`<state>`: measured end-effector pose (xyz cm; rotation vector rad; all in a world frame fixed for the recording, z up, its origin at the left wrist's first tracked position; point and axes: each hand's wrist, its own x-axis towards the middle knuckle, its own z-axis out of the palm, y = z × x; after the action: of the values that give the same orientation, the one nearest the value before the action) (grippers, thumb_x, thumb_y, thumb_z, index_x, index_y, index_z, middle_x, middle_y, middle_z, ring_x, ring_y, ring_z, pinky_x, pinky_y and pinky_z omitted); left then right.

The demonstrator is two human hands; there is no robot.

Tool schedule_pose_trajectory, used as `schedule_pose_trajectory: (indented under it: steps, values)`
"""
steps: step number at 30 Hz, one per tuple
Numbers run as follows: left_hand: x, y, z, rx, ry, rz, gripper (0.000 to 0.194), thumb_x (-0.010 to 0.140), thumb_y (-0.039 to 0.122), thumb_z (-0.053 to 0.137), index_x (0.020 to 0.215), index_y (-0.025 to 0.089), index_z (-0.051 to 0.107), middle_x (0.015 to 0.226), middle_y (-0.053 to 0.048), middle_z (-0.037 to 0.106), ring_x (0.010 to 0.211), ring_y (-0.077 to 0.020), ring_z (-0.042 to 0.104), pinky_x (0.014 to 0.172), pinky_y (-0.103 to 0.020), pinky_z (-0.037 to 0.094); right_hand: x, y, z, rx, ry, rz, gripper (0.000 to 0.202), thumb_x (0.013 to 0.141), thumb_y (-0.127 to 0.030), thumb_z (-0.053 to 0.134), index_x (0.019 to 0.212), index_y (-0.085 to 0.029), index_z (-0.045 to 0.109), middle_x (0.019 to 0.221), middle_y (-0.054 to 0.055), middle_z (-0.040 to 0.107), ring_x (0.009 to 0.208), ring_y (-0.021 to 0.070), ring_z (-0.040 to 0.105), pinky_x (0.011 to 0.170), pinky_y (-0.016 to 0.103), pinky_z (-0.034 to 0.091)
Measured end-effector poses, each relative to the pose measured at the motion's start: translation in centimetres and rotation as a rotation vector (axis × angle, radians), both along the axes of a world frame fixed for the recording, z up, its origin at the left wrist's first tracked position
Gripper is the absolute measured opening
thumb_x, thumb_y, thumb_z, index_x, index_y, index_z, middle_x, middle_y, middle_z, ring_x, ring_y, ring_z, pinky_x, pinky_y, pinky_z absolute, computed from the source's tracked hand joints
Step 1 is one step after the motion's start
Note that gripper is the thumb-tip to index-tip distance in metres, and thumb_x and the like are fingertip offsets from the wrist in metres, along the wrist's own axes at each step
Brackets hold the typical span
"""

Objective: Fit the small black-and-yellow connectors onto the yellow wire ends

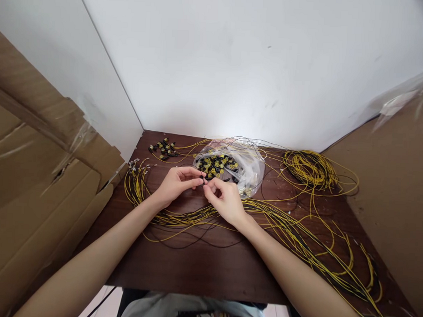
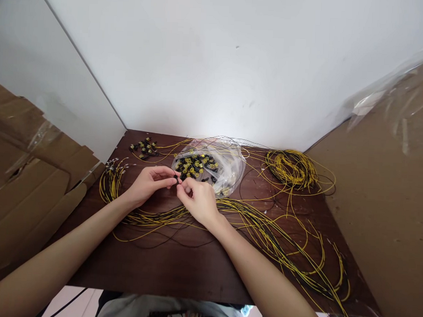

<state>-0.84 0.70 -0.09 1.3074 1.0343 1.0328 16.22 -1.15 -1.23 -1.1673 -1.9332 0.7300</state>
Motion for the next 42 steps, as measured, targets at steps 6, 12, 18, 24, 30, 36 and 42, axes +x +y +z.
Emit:
schedule_pose_trajectory:
  steps: [6, 12, 18, 24, 30, 36, 42]
  values:
    - [0.08, 0.06, 0.28, -0.016, -0.048, 0.034, 0.025, 0.067, 0.027, 0.074, 0.086, 0.012, 0.069, 0.081, -0.008, 0.072, 0.067, -0.0136, 0.061, 0.060, -0.024, 0.046, -0.09, -0.13, 0.08, -0.003, -0.003, -0.026, 0.022, 0.077, -0.020, 0.051, 0.056, -0.017, 0.049, 0.050, -0.004, 0.050, 0.043, 0.0065, 0.043, 0.048, 0.019, 0.031]
    - [0.02, 0.03, 0.26, -0.006, -0.006, -0.002, 0.022, 0.066, 0.026, 0.075, 0.083, 0.012, 0.069, 0.087, -0.008, 0.071, 0.069, -0.0136, 0.062, 0.061, -0.024, 0.047, -0.05, -0.12, 0.10, -0.006, -0.016, -0.021, 0.022, 0.086, -0.031, 0.048, 0.072, -0.017, 0.059, 0.052, -0.004, 0.053, 0.044, 0.0072, 0.044, 0.048, 0.019, 0.032]
    - [-0.06, 0.08, -0.14, -0.018, -0.069, 0.008, 0.024, 0.066, 0.026, 0.075, 0.086, 0.013, 0.070, 0.082, -0.007, 0.071, 0.072, -0.0146, 0.062, 0.061, -0.023, 0.046, 0.01, -0.02, 0.08, 0.013, -0.030, 0.008, 0.022, 0.083, -0.024, 0.049, 0.062, -0.017, 0.054, 0.051, -0.004, 0.050, 0.044, 0.0067, 0.043, 0.049, 0.019, 0.031]
    - [-0.07, 0.23, -0.12, -0.028, -0.097, 0.049, 0.027, 0.066, 0.028, 0.075, 0.087, 0.013, 0.069, 0.081, -0.007, 0.071, 0.061, -0.0115, 0.058, 0.058, -0.024, 0.045, -0.02, -0.13, 0.19, 0.009, -0.032, 0.004, 0.024, 0.083, -0.025, 0.049, 0.061, -0.017, 0.054, 0.051, -0.004, 0.051, 0.044, 0.0072, 0.044, 0.049, 0.019, 0.031]
    - [-0.01, -0.01, 0.16, -0.017, -0.005, -0.018, 0.024, 0.065, 0.027, 0.076, 0.083, 0.013, 0.069, 0.085, -0.007, 0.071, 0.070, -0.0144, 0.062, 0.061, -0.024, 0.047, 0.03, -0.04, -0.13, 0.010, -0.032, -0.002, 0.025, 0.088, -0.032, 0.047, 0.070, -0.018, 0.058, 0.052, -0.004, 0.053, 0.045, 0.0076, 0.044, 0.050, 0.019, 0.031]
    - [-0.03, 0.14, -0.10, -0.042, -0.112, 0.041, 0.024, 0.065, 0.025, 0.076, 0.084, 0.013, 0.069, 0.081, -0.007, 0.071, 0.068, -0.0135, 0.061, 0.060, -0.023, 0.045, 0.05, 0.01, -0.05, 0.013, -0.039, 0.012, 0.023, 0.083, -0.025, 0.049, 0.062, -0.018, 0.054, 0.052, -0.004, 0.051, 0.046, 0.0071, 0.044, 0.050, 0.019, 0.031]
    - [-0.07, 0.14, 0.00, -0.036, -0.095, 0.039, 0.025, 0.065, 0.026, 0.076, 0.084, 0.013, 0.068, 0.080, -0.006, 0.070, 0.061, -0.0110, 0.058, 0.060, -0.024, 0.045, -0.01, -0.09, 0.08, 0.006, -0.038, 0.003, 0.027, 0.086, -0.030, 0.048, 0.064, -0.017, 0.056, 0.052, -0.004, 0.052, 0.046, 0.0075, 0.044, 0.050, 0.020, 0.031]
